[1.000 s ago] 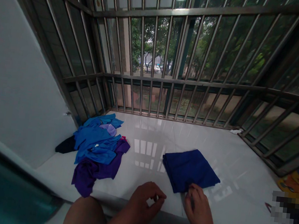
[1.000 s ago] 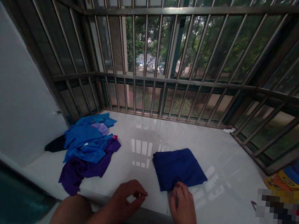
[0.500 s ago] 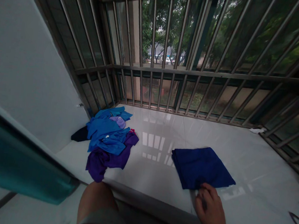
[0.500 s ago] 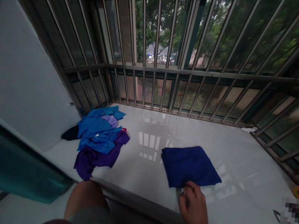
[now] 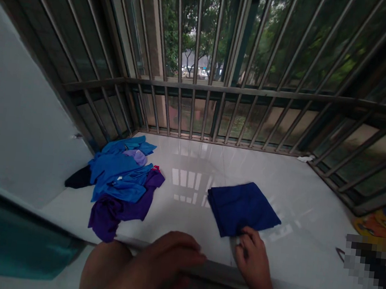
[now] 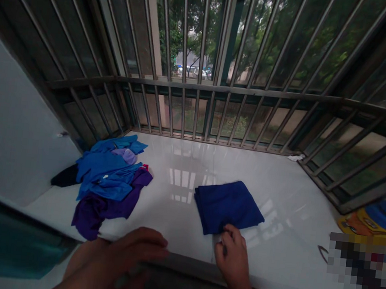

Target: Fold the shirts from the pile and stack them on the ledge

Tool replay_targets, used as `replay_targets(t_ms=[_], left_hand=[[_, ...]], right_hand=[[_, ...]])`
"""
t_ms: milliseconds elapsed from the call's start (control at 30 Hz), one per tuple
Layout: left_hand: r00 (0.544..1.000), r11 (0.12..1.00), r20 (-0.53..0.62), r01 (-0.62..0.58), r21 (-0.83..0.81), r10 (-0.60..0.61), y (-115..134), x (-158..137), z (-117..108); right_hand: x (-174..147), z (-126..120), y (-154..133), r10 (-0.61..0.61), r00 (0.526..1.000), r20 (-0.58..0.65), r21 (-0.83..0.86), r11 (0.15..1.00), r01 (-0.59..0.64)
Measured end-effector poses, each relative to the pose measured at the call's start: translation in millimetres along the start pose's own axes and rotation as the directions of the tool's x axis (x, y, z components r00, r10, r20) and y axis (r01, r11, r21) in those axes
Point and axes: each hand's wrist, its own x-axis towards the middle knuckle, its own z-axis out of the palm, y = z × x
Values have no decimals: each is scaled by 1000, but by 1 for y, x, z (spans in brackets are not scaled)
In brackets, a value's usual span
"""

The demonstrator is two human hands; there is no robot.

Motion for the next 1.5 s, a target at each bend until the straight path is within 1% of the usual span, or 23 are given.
replay_targets(t_ms=[67,100,133,200,267,333,400,467,567,633,733,800,867,1000,1067,1100,1167,1233,1300,1333,1400,1467,1500], left_hand=[[991,991,78,98,89,-105,-30,-12,19],[983,977,76,152,149,-165,-51,-23,33],[974,959,79,192,208,-212,-74,-38,49],[938,901,85,292,322,-335,-119,-73,86],[903,847,124,329,417,-411,-152,-103,120],[905,798,69,332,503,-420,-169,-121,146],[936,773,-27,307,555,-352,-171,-125,162],[956,769,-103,284,573,-276,-163,-119,169],[949,760,-163,313,570,-269,-150,-107,172],[940,748,-179,340,570,-291,-146,-103,173],[942,742,-176,333,581,-285,-147,-102,174],[945,745,-166,324,583,-281,-147,-103,174],[941,742,-161,333,582,-296,-143,-103,172],[916,711,-149,386,589,-373,-129,-99,168],[900,691,-145,411,595,-410,-126,-97,169],[895,685,-145,419,596,-421,-126,-97,170],[894,686,-148,422,593,-423,-129,-98,173],[901,701,-156,415,579,-405,-136,-101,177],[912,723,-164,400,563,-376,-143,-104,180],[918,735,-164,388,555,-361,-145,-105,182],[924,751,-160,376,543,-347,-149,-107,183],[921,753,-157,383,535,-357,-150,-107,183],[918,751,-158,388,534,-363,-150,-108,184]], right_hand=[[0,-1,-2,7,1000,6,-16,1000,-7],[0,-1,-3,13,1000,7,-19,1000,-13],[0,-1,-4,19,1000,4,-21,1000,-19],[2,0,-7,32,999,-5,-25,999,-33],[4,2,-10,41,999,4,-45,998,-40],[7,7,-11,32,998,63,-85,996,-27],[12,12,-11,34,986,165,-136,991,-12],[19,16,-11,65,959,276,-182,983,-14],[35,23,-14,131,899,418,-227,973,-36],[49,27,-14,180,866,466,-269,962,-55],[74,34,-6,272,839,470,-363,927,-97],[93,35,10,336,830,445,-426,895,-134],[113,32,34,406,821,403,-481,856,-188],[145,18,100,542,789,288,-561,763,-320],[155,10,130,549,802,237,-575,744,-340],[158,7,142,534,816,222,-574,748,-334],[158,2,155,459,856,236,-532,799,-281],[148,-2,154,324,896,304,-419,890,-180],[128,-7,146,140,911,387,-234,971,-50],[116,-10,141,44,904,425,-129,992,13],[88,-22,139,-109,869,483,55,994,94],[63,-43,151,-170,832,528,140,984,112],[55,-56,162,-157,824,544,130,986,102]])
